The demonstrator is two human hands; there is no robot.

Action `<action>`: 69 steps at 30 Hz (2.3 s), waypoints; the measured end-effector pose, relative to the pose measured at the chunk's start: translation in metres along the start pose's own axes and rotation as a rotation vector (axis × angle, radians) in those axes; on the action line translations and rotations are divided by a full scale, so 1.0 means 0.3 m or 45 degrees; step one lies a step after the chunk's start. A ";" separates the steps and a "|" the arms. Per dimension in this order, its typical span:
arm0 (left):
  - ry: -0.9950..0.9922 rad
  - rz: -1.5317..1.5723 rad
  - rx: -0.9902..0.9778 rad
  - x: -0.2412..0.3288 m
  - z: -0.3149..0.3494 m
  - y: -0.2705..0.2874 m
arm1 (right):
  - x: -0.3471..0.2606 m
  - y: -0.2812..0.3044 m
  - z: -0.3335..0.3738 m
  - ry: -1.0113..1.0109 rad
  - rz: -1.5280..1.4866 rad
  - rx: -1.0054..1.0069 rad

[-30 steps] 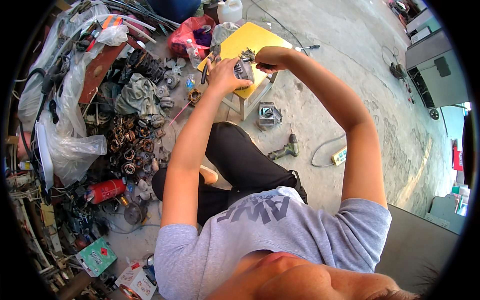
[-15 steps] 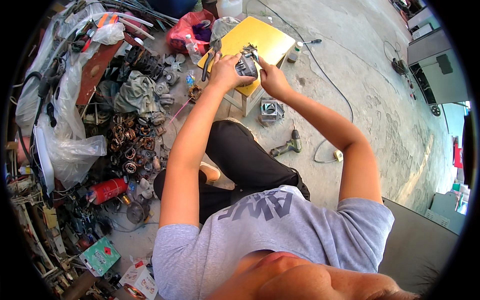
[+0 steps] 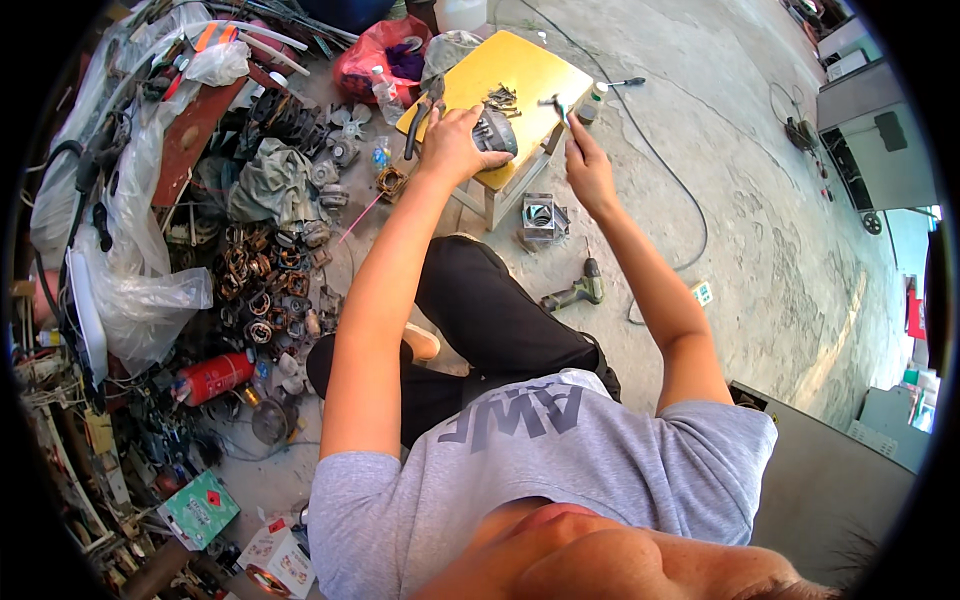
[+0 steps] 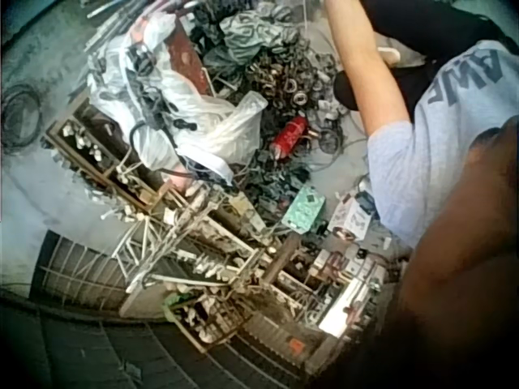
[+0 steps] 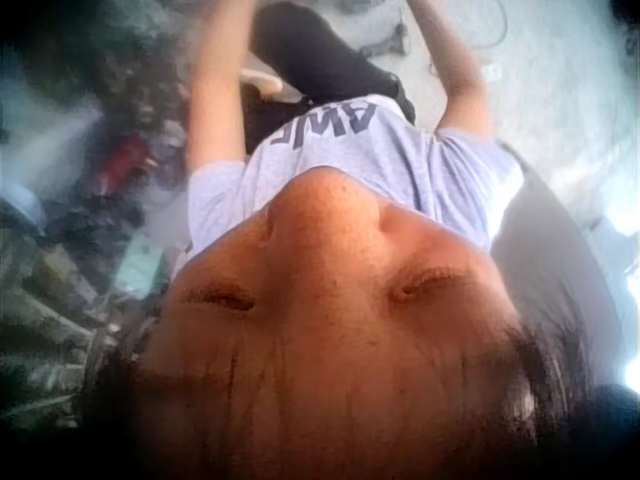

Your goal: The person holds a metal motor component and uses a screwdriver to loosen and remove several screws from its casing while sitting on the floor.

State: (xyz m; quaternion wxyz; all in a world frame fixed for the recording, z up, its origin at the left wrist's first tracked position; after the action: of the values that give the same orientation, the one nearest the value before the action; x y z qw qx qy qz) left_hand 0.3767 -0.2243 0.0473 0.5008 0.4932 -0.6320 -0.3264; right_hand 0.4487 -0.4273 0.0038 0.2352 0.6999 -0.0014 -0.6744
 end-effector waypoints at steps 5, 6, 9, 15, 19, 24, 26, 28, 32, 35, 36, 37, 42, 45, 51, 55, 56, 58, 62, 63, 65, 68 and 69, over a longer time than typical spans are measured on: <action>0.017 0.027 -0.103 -0.022 -0.003 -0.014 | 0.008 -0.012 0.105 -0.123 0.190 -0.324; 0.046 0.034 -0.143 -0.022 -0.001 -0.014 | -0.014 -0.023 0.116 -0.167 0.153 -0.359; 0.079 0.039 -0.242 -0.020 -0.002 -0.018 | -0.068 -0.051 0.123 -0.195 0.143 -0.427; 0.096 0.032 -0.243 -0.014 -0.003 -0.014 | -0.094 -0.078 0.113 -0.168 0.279 -0.426; 0.095 0.067 -0.227 -0.014 0.002 -0.007 | -0.123 -0.094 0.106 -0.175 0.349 -0.502; 0.039 0.066 -0.150 -0.019 0.005 -0.008 | -0.164 -0.143 0.014 -0.239 0.742 -0.807; 0.000 0.063 -0.114 -0.016 -0.001 -0.023 | -0.150 -0.165 -0.062 -0.307 0.886 -1.008; 0.001 0.059 -0.093 -0.026 0.004 -0.018 | -0.213 -0.175 -0.055 -0.494 0.832 -1.112; 0.020 0.062 -0.070 -0.026 0.005 -0.011 | -0.250 -0.202 -0.078 -0.654 0.981 -1.282; 0.041 0.079 -0.087 -0.021 0.009 -0.006 | -0.253 -0.226 -0.107 -0.701 1.161 -1.347; 0.053 0.090 -0.098 -0.023 0.009 -0.003 | -0.265 -0.242 -0.107 -0.700 1.188 -1.362; 0.048 0.088 -0.100 -0.021 0.008 0.000 | -0.273 -0.252 -0.106 -0.700 1.215 -1.376; 0.038 0.100 -0.063 -0.038 0.022 0.000 | -0.297 -0.265 -0.053 -0.529 1.295 -1.315; 0.019 0.101 -0.045 -0.022 0.008 0.000 | -0.215 -0.281 -0.035 0.033 1.726 -1.246; 0.090 0.106 -0.090 -0.034 0.012 -0.015 | -0.230 -0.169 0.163 0.150 1.343 -0.608; 0.104 0.103 -0.084 -0.032 0.007 -0.013 | -0.099 -0.163 0.214 0.353 1.107 -0.270; 0.130 0.078 -0.107 -0.042 0.012 -0.016 | -0.076 -0.172 0.221 0.388 1.005 -0.220; 0.165 0.061 -0.134 -0.059 0.015 0.005 | -0.050 -0.206 0.233 0.509 0.828 -0.125; 0.078 0.190 0.008 -0.058 0.001 -0.002 | -0.047 -0.179 0.246 0.484 0.615 -0.052; 0.134 0.253 -0.015 -0.058 0.006 0.005 | -0.068 -0.167 0.250 0.528 0.553 -0.027; 0.297 0.410 -0.106 -0.093 0.036 -0.020 | -0.124 -0.151 0.250 0.526 0.579 -0.041; 0.380 0.787 -0.246 -0.153 0.058 -0.142 | -0.195 -0.142 0.241 0.565 0.526 -0.092; 0.422 0.845 -0.290 -0.145 0.051 -0.155 | -0.195 -0.133 0.232 0.558 0.510 -0.099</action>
State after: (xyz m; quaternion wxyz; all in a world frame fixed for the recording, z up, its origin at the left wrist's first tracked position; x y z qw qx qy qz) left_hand 0.3763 -0.1980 -0.0128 0.7261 0.2491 -0.6275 -0.1305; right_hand 0.3652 -0.3959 0.0472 0.3849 0.8050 -0.0631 -0.4470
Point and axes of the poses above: each hand's wrist, its own z-axis away from the middle knuckle, its own y-axis out of the back of the hand, x = y × z, the point moved 10 cm from there along -z, towards the middle knuckle, and after that the axes turned 7 degrees about -y, right-handed, at the moved point
